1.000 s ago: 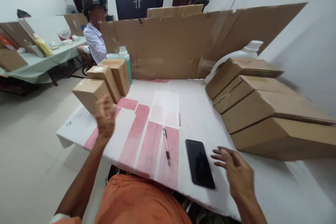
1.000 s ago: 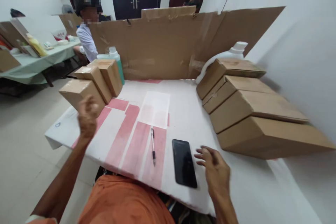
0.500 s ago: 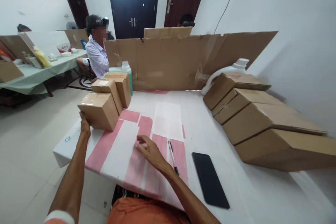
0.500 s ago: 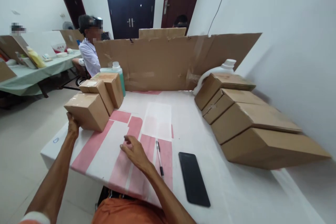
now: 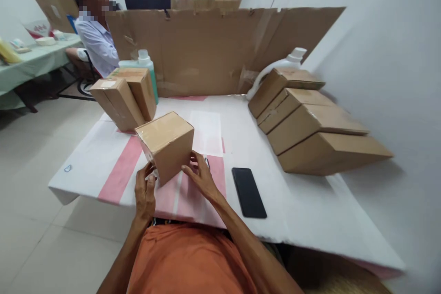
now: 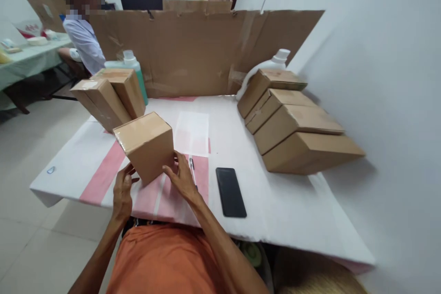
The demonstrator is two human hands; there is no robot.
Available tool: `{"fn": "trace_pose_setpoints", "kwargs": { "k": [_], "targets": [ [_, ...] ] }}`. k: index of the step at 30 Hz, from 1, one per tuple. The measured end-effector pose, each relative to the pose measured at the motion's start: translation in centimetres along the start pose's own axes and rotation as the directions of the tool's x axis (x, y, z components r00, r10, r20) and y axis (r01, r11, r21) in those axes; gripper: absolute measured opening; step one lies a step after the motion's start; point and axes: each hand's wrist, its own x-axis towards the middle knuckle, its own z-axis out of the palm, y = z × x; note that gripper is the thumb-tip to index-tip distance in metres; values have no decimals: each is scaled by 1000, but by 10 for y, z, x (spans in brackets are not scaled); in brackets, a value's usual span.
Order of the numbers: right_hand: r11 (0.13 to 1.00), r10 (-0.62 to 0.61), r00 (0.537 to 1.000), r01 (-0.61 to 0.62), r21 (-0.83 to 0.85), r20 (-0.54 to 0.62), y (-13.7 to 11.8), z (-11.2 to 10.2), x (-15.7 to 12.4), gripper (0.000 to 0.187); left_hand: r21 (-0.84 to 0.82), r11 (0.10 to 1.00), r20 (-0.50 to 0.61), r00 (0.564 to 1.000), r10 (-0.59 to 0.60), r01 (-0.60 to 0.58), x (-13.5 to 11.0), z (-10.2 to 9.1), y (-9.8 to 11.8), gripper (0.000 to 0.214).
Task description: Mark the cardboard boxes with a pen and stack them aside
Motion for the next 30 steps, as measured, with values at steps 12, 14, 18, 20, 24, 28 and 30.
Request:
{"fn": "trace_pose_setpoints", "kwargs": {
  "k": [12, 14, 18, 20, 24, 28, 30],
  "targets": [
    [905, 46, 990, -97, 414, 132, -10, -20, -24, 55, 434, 652, 329, 783, 528, -622, -84, -5, 72, 86],
    [882, 81, 986, -140, 451, 148, -10, -23, -28, 55, 477, 600, 356, 765, 536, -642, -91, 1, 76, 90],
    [830, 160, 975, -219, 513, 156, -8, -30, -34, 58, 610, 488, 310, 754, 579, -625, -95, 3, 78, 83],
    [806, 161, 972, -229, 545, 171, -9, -31, -34, 55, 614, 489, 274, 748, 604, -619, -93, 1, 76, 81],
    [762, 134, 977, -210, 613, 169, -16, -31, -33, 53, 544, 530, 255, 730, 634, -650, -94, 0, 64, 86],
    [763, 118, 978, -201, 615, 173, -22, -37, -31, 51, 585, 431, 222, 647, 730, -687, -96, 1, 58, 80],
    [773, 100, 975, -201, 601, 198, -23, -41, -32, 50, 580, 410, 207, 614, 762, -704, -93, 1, 61, 82]
  ]
}}
